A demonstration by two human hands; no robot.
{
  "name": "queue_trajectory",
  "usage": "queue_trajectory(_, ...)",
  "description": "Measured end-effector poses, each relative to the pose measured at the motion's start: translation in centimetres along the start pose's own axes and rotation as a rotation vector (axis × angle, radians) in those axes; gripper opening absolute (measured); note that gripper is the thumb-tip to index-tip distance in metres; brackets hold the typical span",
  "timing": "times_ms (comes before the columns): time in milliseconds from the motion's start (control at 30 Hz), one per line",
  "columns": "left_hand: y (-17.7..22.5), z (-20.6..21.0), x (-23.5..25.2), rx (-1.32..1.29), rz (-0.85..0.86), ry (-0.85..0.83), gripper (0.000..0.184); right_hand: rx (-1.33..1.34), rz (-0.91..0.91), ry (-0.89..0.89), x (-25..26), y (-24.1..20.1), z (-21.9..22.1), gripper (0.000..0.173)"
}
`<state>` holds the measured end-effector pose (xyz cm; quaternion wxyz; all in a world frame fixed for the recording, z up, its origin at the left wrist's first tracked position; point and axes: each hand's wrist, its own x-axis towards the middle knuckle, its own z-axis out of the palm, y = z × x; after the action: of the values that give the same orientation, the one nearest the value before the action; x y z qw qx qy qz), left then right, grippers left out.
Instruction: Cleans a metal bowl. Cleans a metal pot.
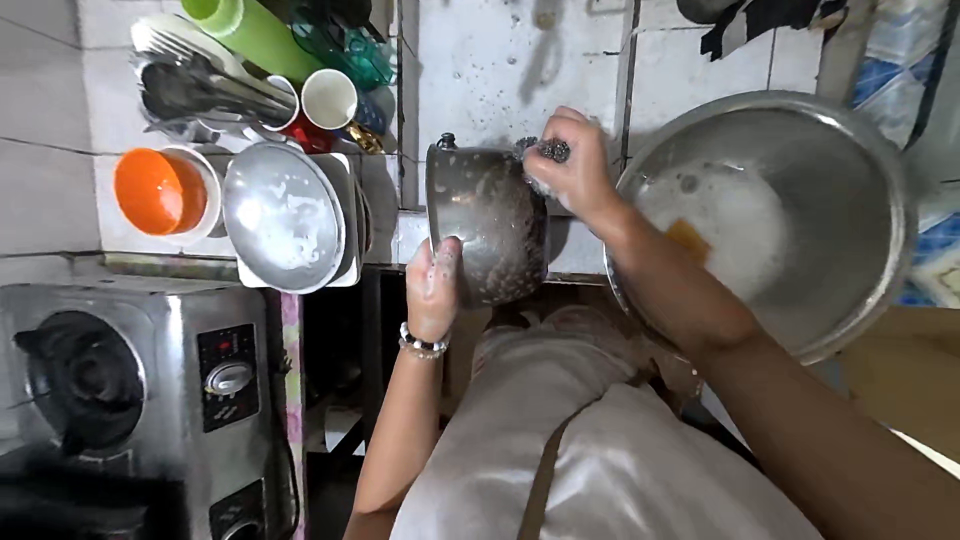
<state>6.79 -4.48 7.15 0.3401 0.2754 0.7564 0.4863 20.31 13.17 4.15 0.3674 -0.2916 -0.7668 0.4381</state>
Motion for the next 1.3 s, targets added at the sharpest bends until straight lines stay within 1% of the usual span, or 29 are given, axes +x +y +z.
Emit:
queue_trajectory(33,0.2,0.1,0.1,-0.004,0.027,0.004,0.017,-0.014,-0.001,0.017,-0.4,-0.6,-0.1,0.018)
queue_trajectory(67,0.4,0.3,0.4,-0.024,0.057,0.014,0.018,-0.008,-0.043,0.013,-1.3,-1.9,0.1,0.016)
queue_trajectory(133,0.5,0.1,0.1,-0.02,0.047,0.016,0.018,0.078,-0.156,0.056,-3.3,-3.3,1.8,0.014)
queue_trajectory(200,0.4,-0.1,0.2,0.01,0.025,0.013,0.015,0.135,-0.115,0.043,-2.3,-2.1,1.5,0.015)
queue_trajectory(267,0.3,0.1,0.0,-0.002,0.038,0.029,0.015,0.078,-0.025,0.077,-0.6,-0.4,0.7,0.017)
queue_trajectory(300,0.4,0.2,-0.2,-0.02,0.055,0.034,0.016,0.054,-0.01,0.072,-1.1,-0.9,0.6,0.017)
queue_trajectory(333,0.5,0.3,-0.2,-0.039,0.07,0.038,0.017,0.035,-0.037,0.039,-2.3,-2.3,0.7,0.017)
queue_trajectory(367,0.4,0.3,-0.4,-0.047,0.069,0.048,0.017,0.047,-0.107,0.042,-3.7,-3.4,1.5,0.015)
queue_trajectory(433,0.1,0.1,-0.9,-0.036,0.064,0.051,0.018,0.087,-0.217,0.018,-5.4,-4.1,2.6,0.016)
queue_trajectory(467,0.1,0.2,-0.9,-0.022,0.071,0.054,0.018,0.107,-0.196,0.004,-4.6,-3.6,2.2,0.016)
queue_trajectory(533,-0.3,0.3,-1.3,-0.028,0.094,0.06,0.02,0.116,-0.064,0.028,-1.8,-1.6,1.0,0.014)
queue_trajectory(567,-0.4,0.1,-1.6,-0.027,0.101,0.063,0.02,0.114,-0.008,0.046,-1.2,-1.1,0.8,0.015)
queue_trajectory(600,-0.5,0.1,-1.6,-0.02,0.113,0.07,0.019,0.121,0.002,0.048,-1.3,-1.4,0.7,0.015)
queue_trajectory(633,-0.7,0.1,-1.4,-0.022,0.129,0.074,0.019,0.129,-0.047,0.037,-2.1,-2.2,0.8,0.015)
queue_trajectory(700,-0.9,-0.2,-1.6,-0.012,0.121,0.065,0.021,0.171,-0.241,0.004,-4.5,-3.0,1.9,0.015)
queue_trajectory(733,-0.8,-0.4,-1.7,0.004,0.101,0.055,0.021,0.181,-0.319,-0.01,-4.8,-2.7,2.1,0.016)
queue_trajectory(767,-0.6,-0.4,-1.5,0.013,0.09,0.047,0.021,0.181,-0.322,-0.023,-4.2,-2.0,1.8,0.017)
queue_trajectory(867,-0.5,-0.5,-1.5,-0.003,0.083,0.045,0.019,0.141,-0.062,-0.042,-0.7,0.6,-0.2,0.014)
queue_trajectory(900,-0.5,-0.7,-1.5,-0.013,0.095,0.041,0.02,0.134,-0.021,-0.043,-0.9,0.2,-0.3,0.015)
queue_trajectory(933,-0.5,-0.6,-1.3,-0.024,0.105,0.043,0.021,0.143,-0.043,-0.05,-1.8,-0.9,-0.1,0.015)
queue_trajectory(967,-0.5,-0.6,-1.3,-0.035,0.103,0.045,0.022,0.15,-0.132,-0.044,-3.3,-1.9,0.6,0.015)
queue_trajectory(1033,-0.6,-0.8,-1.3,-0.035,0.085,0.036,0.023,0.199,-0.376,-0.023,-5.9,-2.8,2.4,0.017)
queue_trajectory(1067,-0.6,-0.9,-1.1,-0.033,0.085,0.027,0.022,0.209,-0.427,-0.019,-5.9,-2.5,2.7,0.018)
queue_trajectory(1100,-0.6,-0.8,-0.8,-0.043,0.093,0.02,0.021,0.224,-0.396,-0.01,-5.0,-1.8,2.3,0.018)
queue_trajectory(1200,-0.5,-0.4,-0.9,-0.062,0.079,0.051,0.02,0.277,-0.088,0.098,-1.7,0.5,1.3,0.014)
queue_trajectory(1233,-0.4,-0.3,-0.8,-0.059,0.081,0.068,0.021,0.269,-0.049,0.131,-1.9,0.3,1.3,0.014)
queue_trajectory(1267,-0.4,-0.2,-0.7,-0.057,0.092,0.077,0.022,0.263,-0.066,0.126,-2.8,-0.5,1.3,0.014)
queue_trajectory(1300,-0.4,-0.2,-0.7,-0.063,0.095,0.075,0.023,0.253,-0.14,0.111,-4.3,-1.2,1.6,0.016)
